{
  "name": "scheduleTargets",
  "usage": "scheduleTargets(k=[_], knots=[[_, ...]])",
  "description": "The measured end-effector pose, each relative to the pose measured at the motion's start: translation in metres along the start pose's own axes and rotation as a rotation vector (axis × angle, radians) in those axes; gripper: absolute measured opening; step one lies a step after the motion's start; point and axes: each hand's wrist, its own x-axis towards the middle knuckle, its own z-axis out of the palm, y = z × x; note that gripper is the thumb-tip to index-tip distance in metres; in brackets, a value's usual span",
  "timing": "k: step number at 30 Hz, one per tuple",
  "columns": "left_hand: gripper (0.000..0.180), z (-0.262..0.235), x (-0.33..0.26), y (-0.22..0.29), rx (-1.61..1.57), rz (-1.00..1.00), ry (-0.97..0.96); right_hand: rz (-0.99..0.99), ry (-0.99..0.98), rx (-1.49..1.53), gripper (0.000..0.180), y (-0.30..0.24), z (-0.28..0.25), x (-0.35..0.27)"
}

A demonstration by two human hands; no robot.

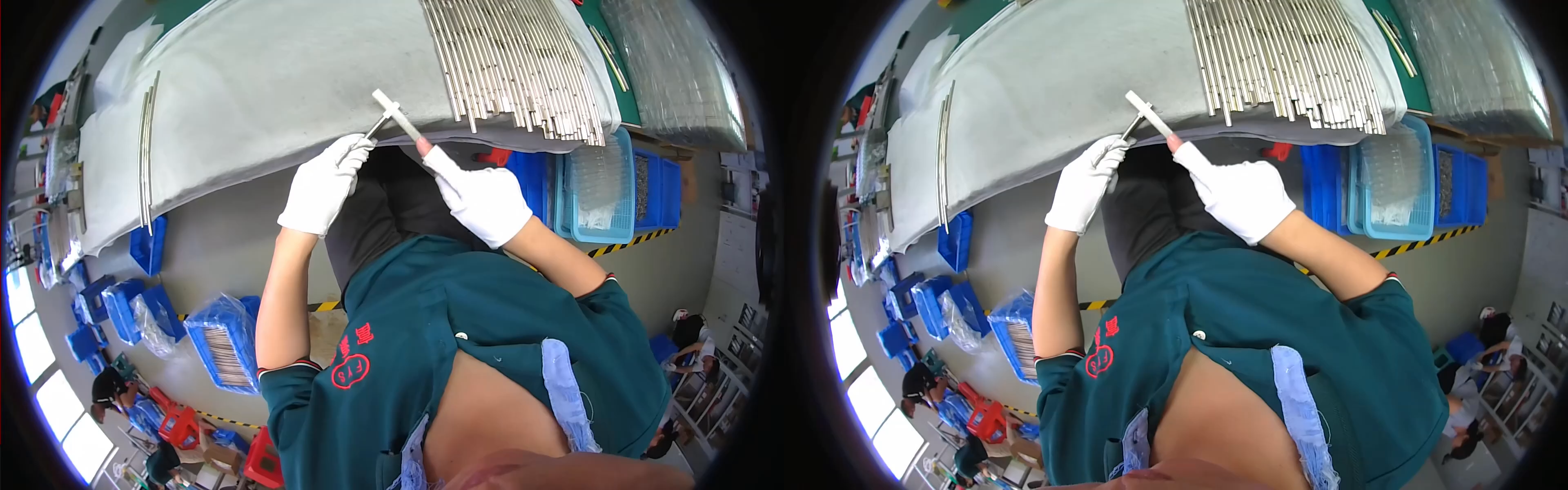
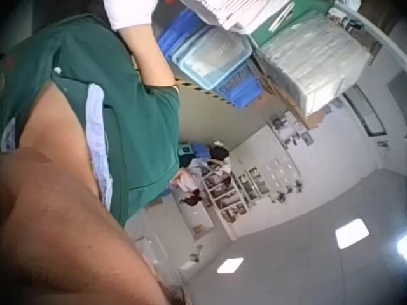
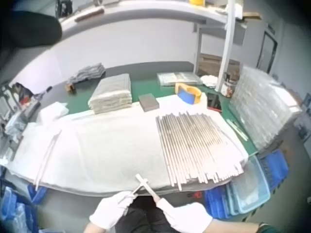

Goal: Manually filing the ends of thin metal rods to smooth them in a workshop environment.

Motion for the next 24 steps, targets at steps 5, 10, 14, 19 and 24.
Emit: scheduleTargets(k=[5, 10, 14, 19, 24], knots=[[0.024, -0.003, 0.002, -0.002, 0.017, 0.044, -0.016, -0.002, 0.075, -0.049, 0.054, -0.008, -0.003, 0.030], [0.025, -0.001, 0.002, -0.001, 0.004, 0.050, -0.016, -0.041, 0.081, -0.011, 0.059, 0.001, 0.012, 0.001], [0.023, 0.007, 0.000, 0.000, -0.123, -0.024, -0.029, -0.014, 0.124, -0.006, 0.062, 0.002, 0.006, 0.012], [0.024, 0.033, -0.001, -0.016, 0.028, 0.165, 0.107, 0.067, 0.061, 0.031, 0.058, 0.004, 0.006, 0.012], [0.025, 0.054, -0.001, -0.013, -0.334, 0.127, 0.150, 0.045, 0.079, 0.074, 0.059, -0.003, -0.006, 0.006]])
